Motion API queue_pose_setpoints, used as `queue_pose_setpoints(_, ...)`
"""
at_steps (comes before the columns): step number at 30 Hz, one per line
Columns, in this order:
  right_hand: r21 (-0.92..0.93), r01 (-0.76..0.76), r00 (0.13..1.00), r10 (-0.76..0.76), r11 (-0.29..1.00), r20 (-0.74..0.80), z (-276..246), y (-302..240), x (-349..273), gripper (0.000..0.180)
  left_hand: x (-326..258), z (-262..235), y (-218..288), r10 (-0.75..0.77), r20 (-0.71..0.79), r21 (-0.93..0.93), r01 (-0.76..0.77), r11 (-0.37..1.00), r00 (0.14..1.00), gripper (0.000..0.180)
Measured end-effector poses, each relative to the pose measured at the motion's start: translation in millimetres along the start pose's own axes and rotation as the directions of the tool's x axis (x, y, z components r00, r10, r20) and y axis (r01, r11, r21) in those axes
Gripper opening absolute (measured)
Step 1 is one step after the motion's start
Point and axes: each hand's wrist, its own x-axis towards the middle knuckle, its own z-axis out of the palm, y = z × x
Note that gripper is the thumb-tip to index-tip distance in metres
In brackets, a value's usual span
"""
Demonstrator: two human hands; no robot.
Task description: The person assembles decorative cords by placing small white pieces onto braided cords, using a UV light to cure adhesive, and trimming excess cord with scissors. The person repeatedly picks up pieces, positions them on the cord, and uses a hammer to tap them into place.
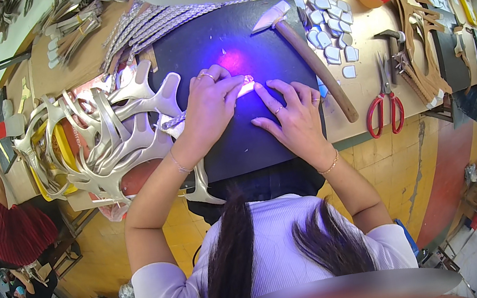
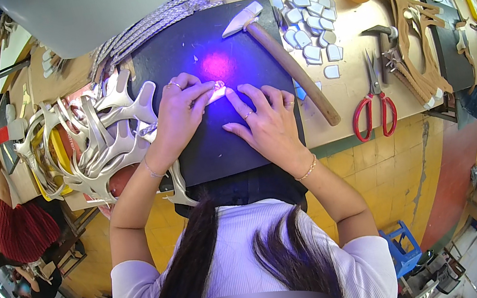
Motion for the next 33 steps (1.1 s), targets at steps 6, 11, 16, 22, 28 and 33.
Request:
queue_pose_setpoints(6,0.001,-0.003,1.000,0.003,1.000,0.000,0,0,0,0.064,0,-1,2,0.003,0.017,0.023,-0.003,1.000,1.000,0.021)
queue_pose_setpoints(11,-0.009,-0.004,1.000,0.004,1.000,0.011,-1,0,0,0.064,-5,1,5,0.078,0.026,0.195,-0.082,0.977,0.997,0.025)
queue_pose_setpoints(16,-0.003,0.000,1.000,0.000,1.000,0.010,-1,0,1,0.064,-11,8,10,0.157,-0.021,0.310,-0.143,0.940,0.987,0.030)
queue_pose_setpoints(22,-0.003,0.011,1.000,-0.011,1.000,-0.007,0,1,0,0.060,-13,9,8,0.156,-0.031,0.290,-0.141,0.947,0.987,0.027)
queue_pose_setpoints(28,0.001,0.017,1.000,-0.017,1.000,-0.012,2,2,0,0.061,-12,10,9,0.119,-0.026,0.243,-0.109,0.964,0.993,0.025)
queue_pose_setpoints(33,-0.002,0.013,1.000,-0.013,1.000,-0.005,2,3,-1,0.064,-10,12,10,0.122,-0.028,0.222,-0.112,0.969,0.992,0.024)
